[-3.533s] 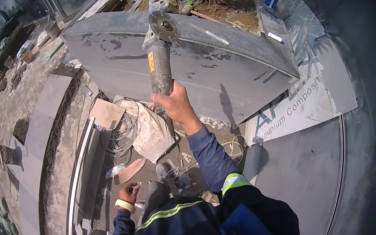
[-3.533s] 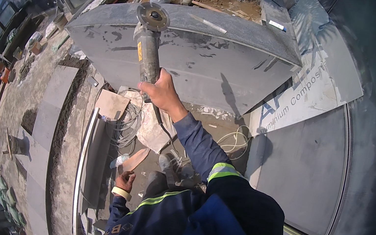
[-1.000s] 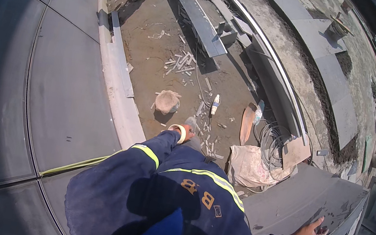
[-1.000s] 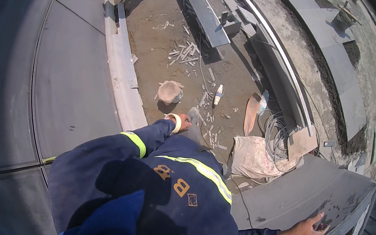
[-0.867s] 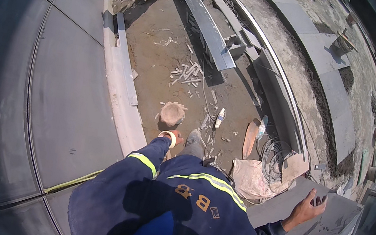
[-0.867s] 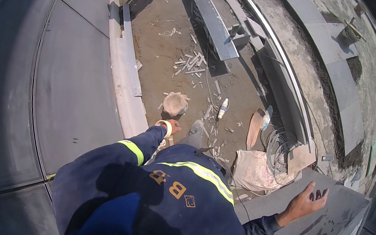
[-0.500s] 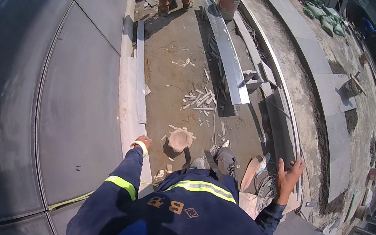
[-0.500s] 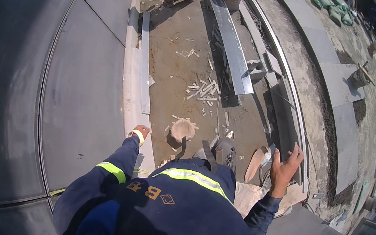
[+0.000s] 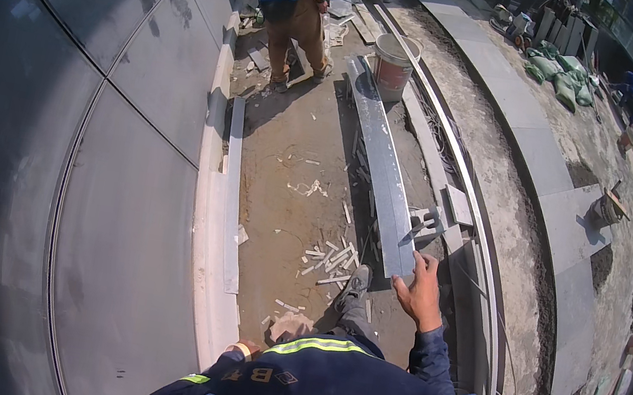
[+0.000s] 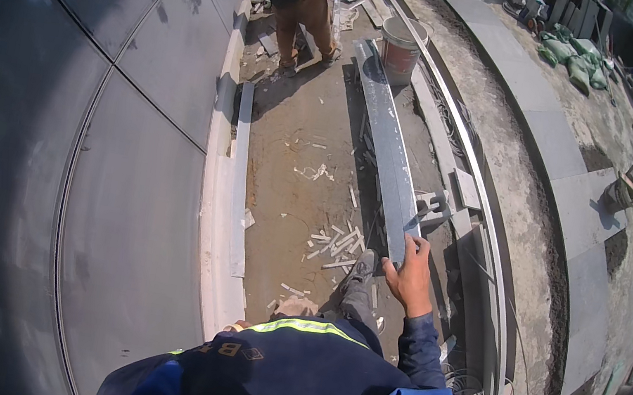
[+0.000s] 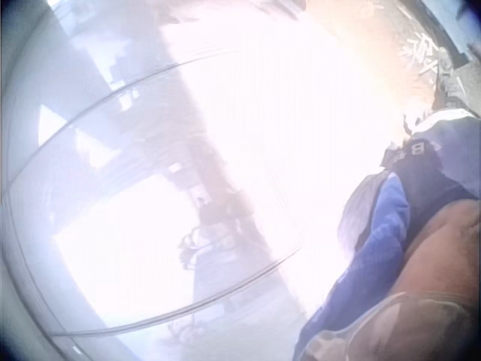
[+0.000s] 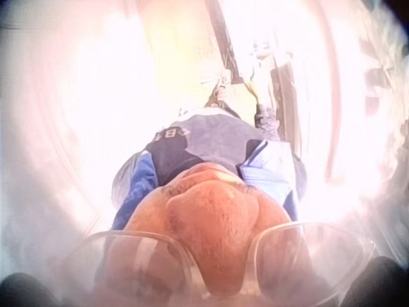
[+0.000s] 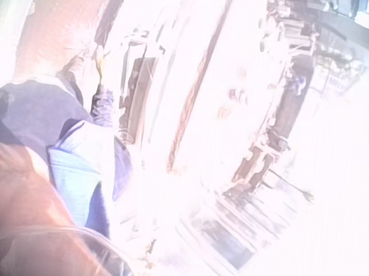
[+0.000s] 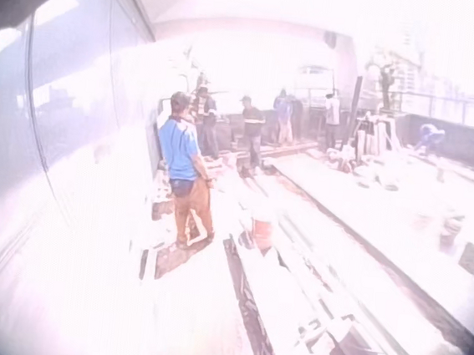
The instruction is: The person uses an angle grinder to cut a long stone slab on a construction site. After cutting, the person lifts the slab and places it on a nearby stack of materials.
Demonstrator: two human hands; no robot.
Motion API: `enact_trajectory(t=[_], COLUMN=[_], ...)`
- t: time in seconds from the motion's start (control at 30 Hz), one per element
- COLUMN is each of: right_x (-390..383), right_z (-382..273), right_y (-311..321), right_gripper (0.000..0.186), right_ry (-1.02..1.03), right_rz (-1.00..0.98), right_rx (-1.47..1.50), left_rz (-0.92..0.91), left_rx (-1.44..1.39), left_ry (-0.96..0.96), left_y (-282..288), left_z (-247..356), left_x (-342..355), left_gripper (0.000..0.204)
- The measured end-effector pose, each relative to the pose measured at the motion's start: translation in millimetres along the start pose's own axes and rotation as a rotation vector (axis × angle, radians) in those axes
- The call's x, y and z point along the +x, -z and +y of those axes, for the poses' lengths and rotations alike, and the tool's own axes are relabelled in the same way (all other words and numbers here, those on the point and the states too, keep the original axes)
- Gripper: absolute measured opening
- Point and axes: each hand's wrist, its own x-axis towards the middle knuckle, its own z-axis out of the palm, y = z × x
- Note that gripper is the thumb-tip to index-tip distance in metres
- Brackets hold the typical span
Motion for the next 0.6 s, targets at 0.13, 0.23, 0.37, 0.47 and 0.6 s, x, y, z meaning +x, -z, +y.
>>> enact_trajectory(t=[0.13,0.23,0.37,0.47,0.6], right_x=[119.3,183.9,236.9,244.6,229.7], right_z=[23.6,29.5,20.2,25.4,63.7], right_y=[31.0,52.8,58.2,51.7,40.3], right_gripper=[0.071,0.069,0.067,0.065,0.065], right_ry=[0.002,0.022,0.017,0.023,-0.110], right_rz=[0.125,0.116,0.127,0.034,0.065], right_rx=[-0.086,-0.099,-0.039,0.025,0.037], left_rz=[0.532,0.929,0.921,0.776,0.506], left_rx=[-0.156,-0.817,-0.982,-0.767,-0.621], left_ry=[0.002,-0.021,-0.065,0.049,0.178], left_y=[154.8,261.7,338.3,342.3,339.3], left_z=[58.2,99.3,133.6,141.0,120.7], left_x=[34.8,66.1,102.0,124.9,136.4], left_gripper=[0.038,0.040,0.037,0.037,0.041])
